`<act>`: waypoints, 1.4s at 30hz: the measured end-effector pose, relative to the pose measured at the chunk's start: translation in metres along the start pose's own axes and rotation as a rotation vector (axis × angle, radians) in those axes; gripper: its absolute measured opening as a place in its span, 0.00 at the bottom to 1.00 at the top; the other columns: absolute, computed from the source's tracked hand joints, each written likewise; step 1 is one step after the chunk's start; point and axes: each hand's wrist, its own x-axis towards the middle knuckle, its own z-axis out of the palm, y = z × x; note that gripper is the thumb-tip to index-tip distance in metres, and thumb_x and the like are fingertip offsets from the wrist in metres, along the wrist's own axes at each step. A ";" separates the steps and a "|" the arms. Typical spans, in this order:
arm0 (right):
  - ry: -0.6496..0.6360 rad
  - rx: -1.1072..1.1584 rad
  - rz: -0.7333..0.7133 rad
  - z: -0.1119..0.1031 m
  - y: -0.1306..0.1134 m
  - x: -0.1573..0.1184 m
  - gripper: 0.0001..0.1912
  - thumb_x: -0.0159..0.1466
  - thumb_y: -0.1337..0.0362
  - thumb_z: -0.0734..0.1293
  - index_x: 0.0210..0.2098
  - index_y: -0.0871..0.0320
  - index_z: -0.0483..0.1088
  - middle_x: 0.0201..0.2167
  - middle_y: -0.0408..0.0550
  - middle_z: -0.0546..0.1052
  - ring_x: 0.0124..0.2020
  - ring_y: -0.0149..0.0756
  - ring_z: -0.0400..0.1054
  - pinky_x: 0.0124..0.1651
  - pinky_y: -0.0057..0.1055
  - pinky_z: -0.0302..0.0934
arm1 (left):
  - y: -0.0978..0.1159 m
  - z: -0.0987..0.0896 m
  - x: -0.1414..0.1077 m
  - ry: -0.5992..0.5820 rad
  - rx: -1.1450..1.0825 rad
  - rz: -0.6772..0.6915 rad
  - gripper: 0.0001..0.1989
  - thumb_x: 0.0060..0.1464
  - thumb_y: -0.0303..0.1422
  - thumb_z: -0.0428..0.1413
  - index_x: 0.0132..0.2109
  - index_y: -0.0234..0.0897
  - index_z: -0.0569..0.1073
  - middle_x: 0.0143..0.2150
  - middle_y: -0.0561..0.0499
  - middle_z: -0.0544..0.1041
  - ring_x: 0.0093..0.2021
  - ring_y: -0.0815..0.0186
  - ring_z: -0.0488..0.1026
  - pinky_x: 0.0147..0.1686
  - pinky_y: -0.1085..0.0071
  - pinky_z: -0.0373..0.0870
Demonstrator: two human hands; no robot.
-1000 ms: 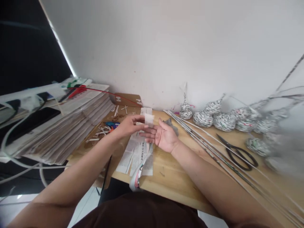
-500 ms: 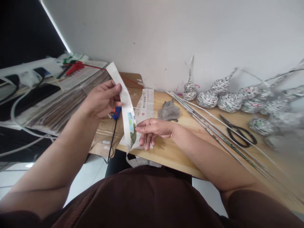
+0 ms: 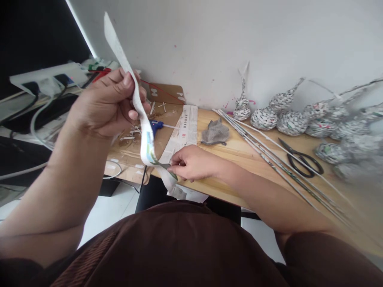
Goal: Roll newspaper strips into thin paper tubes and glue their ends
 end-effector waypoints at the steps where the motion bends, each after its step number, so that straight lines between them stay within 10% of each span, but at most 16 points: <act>1: 0.085 -0.111 -0.046 -0.001 -0.003 -0.002 0.13 0.62 0.60 0.63 0.25 0.60 0.70 0.19 0.42 0.72 0.19 0.24 0.62 0.25 0.24 0.50 | 0.000 0.000 0.000 0.004 -0.004 -0.001 0.16 0.63 0.26 0.39 0.52 0.21 0.63 0.28 0.60 0.74 0.37 0.72 0.76 0.32 0.87 0.56; 7: 0.330 -0.397 -0.105 0.000 -0.014 -0.015 0.14 0.61 0.62 0.62 0.22 0.60 0.69 0.18 0.42 0.70 0.19 0.24 0.56 0.27 0.29 0.45 | -0.004 -0.009 -0.003 -0.016 -0.031 0.010 0.16 0.62 0.23 0.37 0.49 0.20 0.65 0.31 0.57 0.77 0.37 0.74 0.76 0.32 0.87 0.59; 17: -0.232 -0.399 -0.118 -0.015 0.004 -0.005 0.14 0.59 0.53 0.66 0.29 0.57 0.75 0.25 0.44 0.77 0.25 0.30 0.65 0.27 0.26 0.50 | -0.048 -0.004 -0.005 -0.029 -0.180 -0.231 0.06 0.55 0.29 0.58 0.39 0.30 0.72 0.30 0.51 0.78 0.28 0.69 0.77 0.25 0.77 0.75; 26: 0.604 -0.742 0.437 -0.050 0.079 0.014 0.27 0.63 0.47 0.61 0.50 0.63 0.67 0.44 0.61 0.74 0.39 0.48 0.70 0.38 0.36 0.57 | -0.120 0.009 0.043 0.027 -0.287 -0.386 0.04 0.53 0.26 0.59 0.38 0.29 0.74 0.33 0.47 0.78 0.32 0.68 0.77 0.32 0.75 0.77; 35: 0.521 -0.715 0.509 -0.059 0.122 0.023 0.16 0.67 0.67 0.53 0.48 0.61 0.69 0.42 0.60 0.75 0.41 0.45 0.70 0.38 0.34 0.56 | -0.134 0.024 0.095 -0.044 -0.320 -0.425 0.04 0.55 0.28 0.58 0.36 0.30 0.73 0.30 0.46 0.78 0.31 0.67 0.78 0.32 0.75 0.76; 42: 0.585 -0.686 0.566 -0.060 0.122 0.024 0.25 0.69 0.50 0.51 0.40 0.57 0.74 0.35 0.55 0.78 0.38 0.42 0.72 0.34 0.32 0.55 | -0.156 0.042 0.102 -0.074 -0.374 -0.517 0.04 0.56 0.28 0.57 0.36 0.30 0.73 0.32 0.43 0.79 0.31 0.66 0.79 0.33 0.74 0.77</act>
